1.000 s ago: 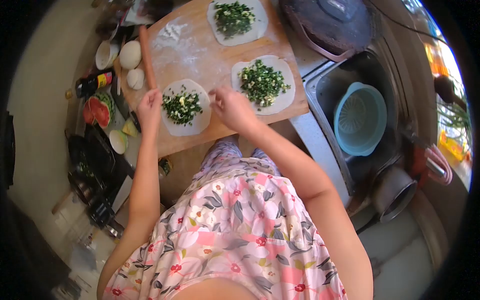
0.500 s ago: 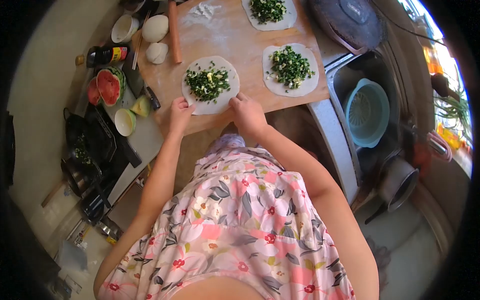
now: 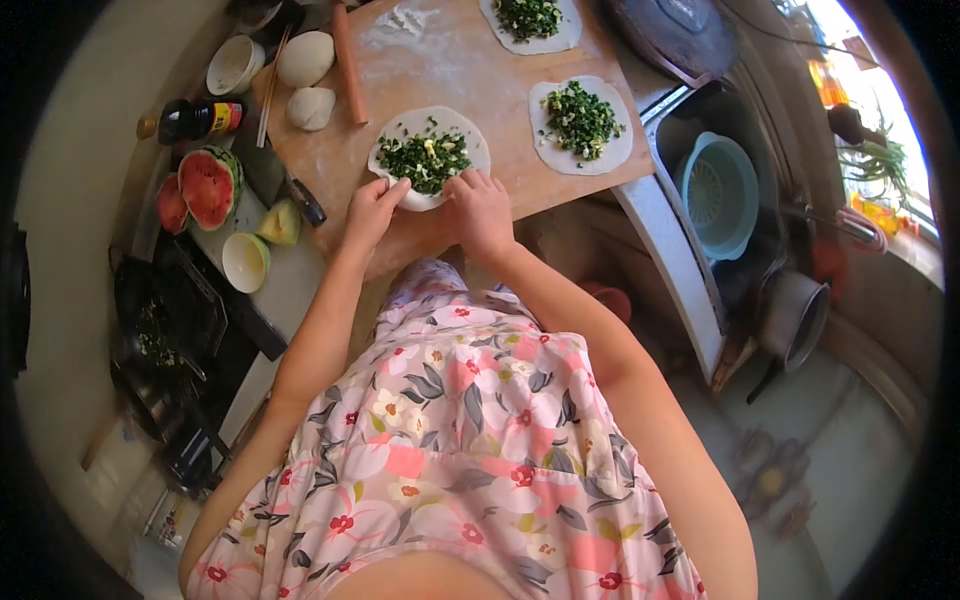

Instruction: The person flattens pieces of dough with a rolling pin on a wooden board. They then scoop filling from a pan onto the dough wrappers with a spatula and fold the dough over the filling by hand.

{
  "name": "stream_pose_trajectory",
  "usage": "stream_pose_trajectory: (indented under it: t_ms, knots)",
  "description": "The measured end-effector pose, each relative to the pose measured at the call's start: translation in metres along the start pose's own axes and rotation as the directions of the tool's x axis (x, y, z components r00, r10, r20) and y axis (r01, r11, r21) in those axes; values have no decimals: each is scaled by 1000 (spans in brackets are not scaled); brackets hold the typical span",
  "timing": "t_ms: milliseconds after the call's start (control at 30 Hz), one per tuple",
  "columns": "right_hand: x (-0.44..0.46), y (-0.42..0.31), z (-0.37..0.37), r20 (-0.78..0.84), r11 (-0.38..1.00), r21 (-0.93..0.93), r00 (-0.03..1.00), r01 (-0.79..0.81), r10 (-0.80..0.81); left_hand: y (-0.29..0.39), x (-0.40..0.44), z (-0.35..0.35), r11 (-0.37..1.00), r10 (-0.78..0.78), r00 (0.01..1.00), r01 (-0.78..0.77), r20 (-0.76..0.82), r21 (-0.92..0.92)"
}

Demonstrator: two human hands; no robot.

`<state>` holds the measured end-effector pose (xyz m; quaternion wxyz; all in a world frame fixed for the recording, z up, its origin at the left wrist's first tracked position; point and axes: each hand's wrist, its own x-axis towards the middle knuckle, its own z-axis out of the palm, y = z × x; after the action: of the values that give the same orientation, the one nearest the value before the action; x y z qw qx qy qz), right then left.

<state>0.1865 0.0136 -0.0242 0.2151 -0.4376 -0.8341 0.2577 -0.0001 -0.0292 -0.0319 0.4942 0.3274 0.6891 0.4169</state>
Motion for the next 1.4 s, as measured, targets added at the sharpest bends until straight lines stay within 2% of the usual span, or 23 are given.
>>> stream_pose_trajectory:
  t_ms: [33, 100, 133, 200, 267, 333, 433, 533, 633, 700, 733, 833, 933, 967, 1067, 1167, 1200, 1267, 1367, 1400]
  knots:
    - [3, 2, 0, -29, 998, 62, 1000, 12, -11, 1, 4, 1, 999, 40, 999, -40, 9, -28]
    - [7, 4, -4, -89, 982, 185, 996, 39, -23, 8, 18, -1, 999, 23, 997, -20, 69, -35]
    - [9, 3, -6, -98, 953, 301, 994, -13, 45, 13, 25, -2, 999, 16, 995, -12, 98, -39]
    - [18, 1, -9, -97, 846, 524, 980, -96, 171, 26, 35, -2, 995, -95, 985, 100, 142, -30]
    - [29, 2, -8, -80, 832, 519, 958, -195, 275, 33, 43, -3, 974, -209, 959, 222, 189, -50]
    - [42, 6, -6, -94, 833, 495, 937, -248, 336, 35, 52, -3, 961, -245, 949, 265, 200, -82]
    - [57, 3, -8, 77, 734, 528, 886, -426, 458, 44, 58, -3, 948, -278, 935, 304, 220, -94]
    - [63, 7, -8, 152, 615, 611, 836, -498, 527, 53, 58, -4, 941, -299, 927, 326, 228, -93]
    - [59, -1, -24, 150, 775, 508, 925, -376, 350, 60, 54, -5, 931, -311, 918, 346, 244, -114]
    - [50, -3, -26, 29, 948, 240, 977, -211, 210, 64, 56, -5, 930, -308, 919, 346, 246, -125]
    - [47, -3, -26, -10, 989, 88, 992, -121, 123, 64, 57, -5, 931, -308, 921, 344, 239, -126]
    - [45, 6, -21, -20, 987, -90, 991, -134, 133, 65, 60, -4, 928, -316, 922, 349, 223, -131]
    - [59, 21, -13, 28, 866, 275, 904, -418, 427, 68, 69, -4, 931, -314, 927, 343, 206, -123]
    - [64, 25, -12, 29, 851, 299, 896, -431, 444, 69, 75, -3, 934, -311, 929, 338, 200, -117]
    - [83, 31, -12, 28, 827, 331, 881, -454, 472, 66, 97, 1, 963, -271, 949, 266, 162, 52]
    - [96, 38, -9, 14, 857, 267, 892, -440, 453, 64, 118, 4, 895, -199, 974, 137, 106, 425]
    - [98, 37, -9, 7, 867, 237, 893, -438, 450, 65, 118, 5, 840, -83, 994, 28, 76, 542]
    - [100, 37, -6, 5, 864, 203, 883, -460, 469, 70, 120, 10, 646, 164, 984, -161, 71, 746]
    - [103, 37, -1, 5, 842, 191, 858, -504, 513, 62, 126, 17, 675, 388, 904, -410, 178, 613]
    - [102, 38, 1, -7, 845, 190, 859, -501, 511, 59, 129, 19, 663, 406, 878, -474, 254, 579]
